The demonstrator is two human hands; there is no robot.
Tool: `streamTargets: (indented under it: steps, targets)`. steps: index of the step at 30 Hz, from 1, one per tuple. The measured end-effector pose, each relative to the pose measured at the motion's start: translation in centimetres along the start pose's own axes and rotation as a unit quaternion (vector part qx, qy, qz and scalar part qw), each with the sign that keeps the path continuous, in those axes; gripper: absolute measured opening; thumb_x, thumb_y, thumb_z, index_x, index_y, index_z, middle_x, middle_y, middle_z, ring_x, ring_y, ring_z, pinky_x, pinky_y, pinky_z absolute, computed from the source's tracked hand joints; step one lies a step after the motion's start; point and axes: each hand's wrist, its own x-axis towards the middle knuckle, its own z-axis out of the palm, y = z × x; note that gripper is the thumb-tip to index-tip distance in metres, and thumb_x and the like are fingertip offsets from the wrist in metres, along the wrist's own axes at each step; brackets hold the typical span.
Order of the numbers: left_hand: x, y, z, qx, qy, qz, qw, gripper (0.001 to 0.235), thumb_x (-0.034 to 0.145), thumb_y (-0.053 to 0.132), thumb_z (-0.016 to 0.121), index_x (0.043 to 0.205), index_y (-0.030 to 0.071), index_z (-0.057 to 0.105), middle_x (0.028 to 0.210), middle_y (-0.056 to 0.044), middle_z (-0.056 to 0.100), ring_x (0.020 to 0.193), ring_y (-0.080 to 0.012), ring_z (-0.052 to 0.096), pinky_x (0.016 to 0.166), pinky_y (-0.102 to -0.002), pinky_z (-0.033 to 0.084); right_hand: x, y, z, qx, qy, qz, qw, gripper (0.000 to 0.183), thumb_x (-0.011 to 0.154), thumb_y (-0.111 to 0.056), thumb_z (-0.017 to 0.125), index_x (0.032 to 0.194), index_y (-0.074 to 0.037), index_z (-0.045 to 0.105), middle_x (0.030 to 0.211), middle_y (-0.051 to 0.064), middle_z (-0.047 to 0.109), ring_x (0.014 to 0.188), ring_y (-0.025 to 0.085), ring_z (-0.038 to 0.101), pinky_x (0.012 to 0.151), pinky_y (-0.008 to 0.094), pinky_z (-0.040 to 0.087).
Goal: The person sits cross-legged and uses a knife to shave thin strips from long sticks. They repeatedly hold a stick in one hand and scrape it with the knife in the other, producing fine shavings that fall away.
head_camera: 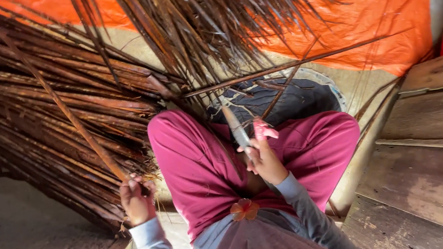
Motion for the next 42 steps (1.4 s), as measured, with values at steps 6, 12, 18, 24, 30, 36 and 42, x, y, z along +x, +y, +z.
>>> streamTargets:
  steps: [6,12,18,24,30,36,42]
  targets:
    - [-12.9,6.3,12.2,-0.165,-0.220,-0.105,0.956,0.009,0.107,0.013,0.047,0.114,0.016,0.053,0.091,0.002,0.057,0.086,-0.0127,0.059,0.082,-0.029,0.059,0.1,-11.1,0.1,0.136,-0.156,-0.024,0.978,0.070,0.100,0.007,0.048,0.162,-0.005,0.017,0.085,0.014,0.063,0.043,0.018,0.064,0.031,0.024,0.056]
    - [-15.2,2.0,12.6,-0.064,-0.428,0.024,0.901,0.031,0.106,0.000,0.044,0.137,0.006,0.046,0.083,-0.011,0.056,0.073,-0.0193,0.055,0.073,-0.038,0.058,-0.6,-13.2,-1.1,0.236,-0.242,0.028,0.941,0.080,0.099,0.007,0.049,0.165,-0.010,0.006,0.091,0.018,0.063,0.046,0.018,0.065,0.031,0.025,0.054]
    - [-15.4,4.2,10.7,-0.079,-0.543,-0.233,0.803,0.034,0.108,0.011,0.034,0.139,0.000,0.042,0.079,-0.003,0.041,0.058,-0.0089,0.041,0.076,-0.049,0.063,-0.6,-9.5,-0.2,0.158,-0.198,0.069,0.965,0.070,0.102,-0.003,0.056,0.162,-0.004,0.019,0.134,0.029,0.059,0.071,0.020,0.071,0.046,0.027,0.060]
    - [-15.9,7.9,12.8,0.370,-0.467,0.079,0.800,0.043,0.103,0.039,0.056,0.134,0.010,0.052,0.066,-0.010,0.068,0.055,-0.0227,0.071,0.062,-0.042,0.065,-0.3,-9.7,0.1,0.273,-0.166,0.108,0.941,0.062,0.100,0.004,0.053,0.158,-0.005,0.032,0.122,0.027,0.068,0.044,0.016,0.059,0.031,0.026,0.049]
    - [-16.1,9.3,14.5,0.418,-0.424,0.215,0.774,0.046,0.106,0.018,0.048,0.151,0.012,0.043,0.135,-0.026,0.056,0.124,-0.0509,0.057,0.102,-0.064,0.048,0.2,-11.2,-0.7,0.259,-0.174,0.085,0.946,0.068,0.102,0.004,0.050,0.162,-0.011,0.021,0.102,0.027,0.066,0.044,0.017,0.059,0.031,0.026,0.050]
    - [-15.2,9.8,14.1,0.292,-0.465,0.170,0.819,0.047,0.104,0.018,0.055,0.143,0.004,0.033,0.139,-0.035,0.055,0.127,-0.0531,0.054,0.106,-0.063,0.044,1.0,-11.2,-2.7,0.246,-0.221,0.047,0.942,0.072,0.100,0.001,0.055,0.163,-0.013,0.021,0.113,0.023,0.068,0.048,0.006,0.057,0.033,0.025,0.052]
    - [-14.0,12.0,15.1,0.283,-0.467,0.121,0.829,0.027,0.109,0.032,0.045,0.107,0.017,0.067,0.075,-0.006,0.065,0.070,-0.0200,0.066,0.073,-0.036,0.058,0.9,-12.4,-2.6,0.324,-0.327,0.026,0.887,0.079,0.101,0.008,0.046,0.165,-0.014,0.005,0.088,0.028,0.065,0.043,0.016,0.059,0.032,0.028,0.052]
